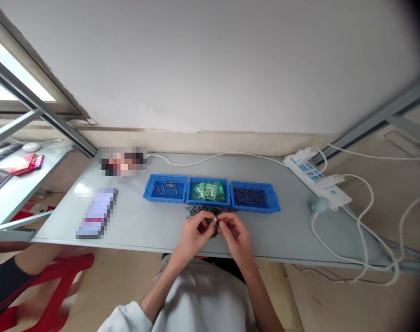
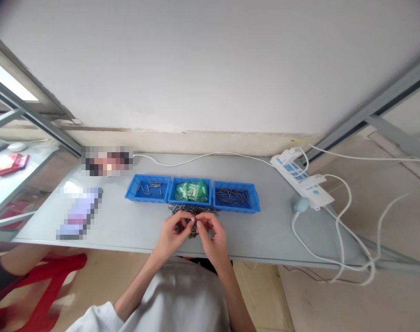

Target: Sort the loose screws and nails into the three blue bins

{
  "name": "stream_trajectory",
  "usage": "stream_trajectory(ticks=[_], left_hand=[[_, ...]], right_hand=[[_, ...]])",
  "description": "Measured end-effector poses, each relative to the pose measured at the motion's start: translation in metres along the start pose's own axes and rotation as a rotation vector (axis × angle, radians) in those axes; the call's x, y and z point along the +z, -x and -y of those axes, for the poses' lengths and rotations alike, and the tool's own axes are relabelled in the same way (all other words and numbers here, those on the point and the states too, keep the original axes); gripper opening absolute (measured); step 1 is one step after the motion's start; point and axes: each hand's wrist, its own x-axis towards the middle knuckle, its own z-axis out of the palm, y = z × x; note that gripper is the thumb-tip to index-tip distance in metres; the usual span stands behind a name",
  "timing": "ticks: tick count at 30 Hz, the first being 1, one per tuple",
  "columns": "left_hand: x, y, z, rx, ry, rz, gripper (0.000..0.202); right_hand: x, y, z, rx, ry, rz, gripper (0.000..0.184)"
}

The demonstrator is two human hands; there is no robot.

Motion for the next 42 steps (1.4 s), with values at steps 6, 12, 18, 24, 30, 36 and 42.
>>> stream_trajectory(ticks=[6,12,18,24,30,36,42], left_hand=[[-0.0003,-0.0004,-0.0016,0.008,-0.008,0.004,0.007],[-0.0011,-0.0008,-0.0024,0.006,0.027,0.020,0.007],[-0.0007,-0.0007,-0.0011,0.013,0.041,0.022,0.006],[-0.0008,0.0002,0.0007,0.024,0.049,0.019,0.006],[-0.0007,-0.0001,-0.0009,0.003,0.021,0.024,0.006],[-0.0018,-0.0013,-0.0032,-0.064,0.011,0.027,0.011],[-0.0021,-0.0033,-0.0049,-0.075,0.009,0.035,0.012]], right_hand=[[-0.0008,0.0015,-0.0031,0.000,-0.026,0.006,0.018],[-0.0003,0.0003,-0.0021,-0.004,-0.013,0.005,0.019],[-0.0003,0.0000,-0.0023,0.002,-0.010,0.009,0.019],[-0.0002,-0.0004,-0.0028,-0.019,-0.017,0.015,0.017],[0.0002,-0.0015,-0.0001,-0.033,-0.034,0.016,0.016],[0.0007,-0.0029,0.0021,-0.036,-0.040,-0.003,0.014],[0.0011,-0.0033,0.0012,-0.044,-0.031,-0.016,0.013]])
